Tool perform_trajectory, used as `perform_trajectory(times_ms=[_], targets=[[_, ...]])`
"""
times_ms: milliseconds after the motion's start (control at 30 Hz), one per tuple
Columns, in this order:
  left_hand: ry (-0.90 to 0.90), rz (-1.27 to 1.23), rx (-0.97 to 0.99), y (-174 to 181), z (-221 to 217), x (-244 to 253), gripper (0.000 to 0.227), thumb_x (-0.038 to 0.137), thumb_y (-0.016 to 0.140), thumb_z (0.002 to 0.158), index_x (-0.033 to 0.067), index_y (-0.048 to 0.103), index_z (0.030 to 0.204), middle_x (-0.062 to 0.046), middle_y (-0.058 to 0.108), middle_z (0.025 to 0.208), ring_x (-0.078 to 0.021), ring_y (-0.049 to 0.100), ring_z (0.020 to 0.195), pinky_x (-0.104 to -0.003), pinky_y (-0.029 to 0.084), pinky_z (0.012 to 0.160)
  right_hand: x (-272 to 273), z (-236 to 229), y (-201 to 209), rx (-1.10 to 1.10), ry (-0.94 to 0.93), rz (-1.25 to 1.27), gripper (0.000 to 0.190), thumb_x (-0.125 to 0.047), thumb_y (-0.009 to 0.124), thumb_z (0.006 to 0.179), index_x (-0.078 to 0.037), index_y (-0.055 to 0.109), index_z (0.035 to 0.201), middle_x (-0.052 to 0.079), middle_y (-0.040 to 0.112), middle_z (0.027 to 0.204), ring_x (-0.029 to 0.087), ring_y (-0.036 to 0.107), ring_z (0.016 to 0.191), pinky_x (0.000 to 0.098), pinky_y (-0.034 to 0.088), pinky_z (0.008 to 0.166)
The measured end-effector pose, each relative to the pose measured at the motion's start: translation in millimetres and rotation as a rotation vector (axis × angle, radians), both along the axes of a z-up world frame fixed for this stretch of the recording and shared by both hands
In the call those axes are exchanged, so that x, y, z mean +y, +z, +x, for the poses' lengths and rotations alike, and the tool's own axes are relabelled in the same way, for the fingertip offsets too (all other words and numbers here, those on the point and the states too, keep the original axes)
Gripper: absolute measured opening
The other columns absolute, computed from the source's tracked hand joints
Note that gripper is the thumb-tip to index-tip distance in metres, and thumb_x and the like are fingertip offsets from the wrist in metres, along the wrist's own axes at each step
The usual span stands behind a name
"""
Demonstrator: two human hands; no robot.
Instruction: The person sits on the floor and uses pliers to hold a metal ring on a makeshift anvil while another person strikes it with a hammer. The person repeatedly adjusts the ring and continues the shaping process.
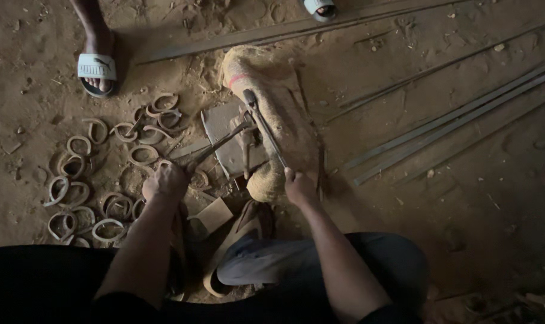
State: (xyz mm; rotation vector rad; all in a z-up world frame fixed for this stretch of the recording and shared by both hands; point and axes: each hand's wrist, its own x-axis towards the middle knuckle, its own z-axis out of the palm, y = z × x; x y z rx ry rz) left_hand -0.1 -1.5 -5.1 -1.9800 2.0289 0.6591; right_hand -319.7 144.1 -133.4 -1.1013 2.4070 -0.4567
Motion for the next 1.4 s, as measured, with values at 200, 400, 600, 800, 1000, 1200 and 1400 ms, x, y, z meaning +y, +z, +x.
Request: perform_trajectory(times_ms=[200,400,600,800,1000,1200,1400], targets=[[-0.01,0.031,-0.031,-4.8,0.3,0.4,0.074,0.073,0.039,0.1,0.0114,0.074,0.122,-0.019,0.07,0.129,-0.0382,0.067,0.12,-0.05,0.056,0.097,0.9,-3.6,-30.9,0.027,0.055,-0.037,0.069,-0.054,0.039,0.105,0.003,0.076,0.092,0.033,0.071,0.089,0.052,0.069,0.093,0.0557,0.053,0.09],[-0.037,-0.021,-0.019,-2.3,3.6,2.3,0.075,0.073,0.038,0.1,0.0117,0.076,0.121,-0.019,0.07,0.13,-0.0385,0.067,0.122,-0.05,0.055,0.098,4.5,-6.7,-43.2,0.255,0.142,-0.113,0.068,-0.049,0.041,0.105,0.004,0.077,0.081,0.032,0.07,0.084,0.051,0.067,0.092,0.0572,0.047,0.096],[-0.009,0.016,0.01,-1.6,3.8,-0.7,0.075,0.073,0.038,0.099,0.0123,0.074,0.122,-0.019,0.069,0.128,-0.0396,0.065,0.122,-0.052,0.053,0.099,4.0,-8.8,-46.8,0.118,0.092,-0.146,0.066,-0.05,0.044,0.105,0.004,0.076,0.087,0.033,0.069,0.086,0.052,0.067,0.09,0.0559,0.048,0.093],[-0.033,0.014,-0.011,0.3,5.5,-0.1,0.081,0.075,0.035,0.101,0.0081,0.075,0.12,-0.02,0.071,0.125,-0.0384,0.068,0.119,-0.05,0.055,0.098,4.6,-11.5,-51.0,0.174,0.141,-0.188,0.065,-0.049,0.043,0.105,0.004,0.077,0.089,0.033,0.07,0.086,0.053,0.065,0.092,0.0584,0.048,0.093],[-0.059,0.021,-0.011,-0.4,5.6,-1.8,0.082,0.074,0.032,0.102,0.0057,0.074,0.118,-0.022,0.072,0.121,-0.0394,0.069,0.115,-0.05,0.056,0.094,2.4,-12.7,-50.8,0.063,0.084,-0.061,0.068,-0.053,0.04,0.105,0.004,0.075,0.092,0.031,0.07,0.087,0.052,0.067,0.091,0.0566,0.051,0.087],[-0.072,0.001,-0.027,-2.6,6.7,1.2,0.079,0.073,0.034,0.102,0.0071,0.076,0.117,-0.02,0.073,0.119,-0.0387,0.071,0.113,-0.049,0.057,0.092,4.6,-9.6,-47.1,0.062,0.058,-0.067,0.068,-0.054,0.041,0.105,0.004,0.076,0.094,0.032,0.07,0.091,0.051,0.068,0.095,0.0554,0.051,0.091],[-0.047,0.055,-0.026,0.9,0.7,-1.2,0.076,0.07,0.031,0.104,0.0092,0.075,0.119,-0.021,0.073,0.119,-0.0384,0.071,0.112,-0.05,0.057,0.092,-2.1,-4.7,-22.6,-0.006,0.029,-0.088,0.061,-0.051,0.046,0.103,0.002,0.075,0.098,0.032,0.07,0.098,0.052,0.065,0.099,0.0563,0.049,0.091]])
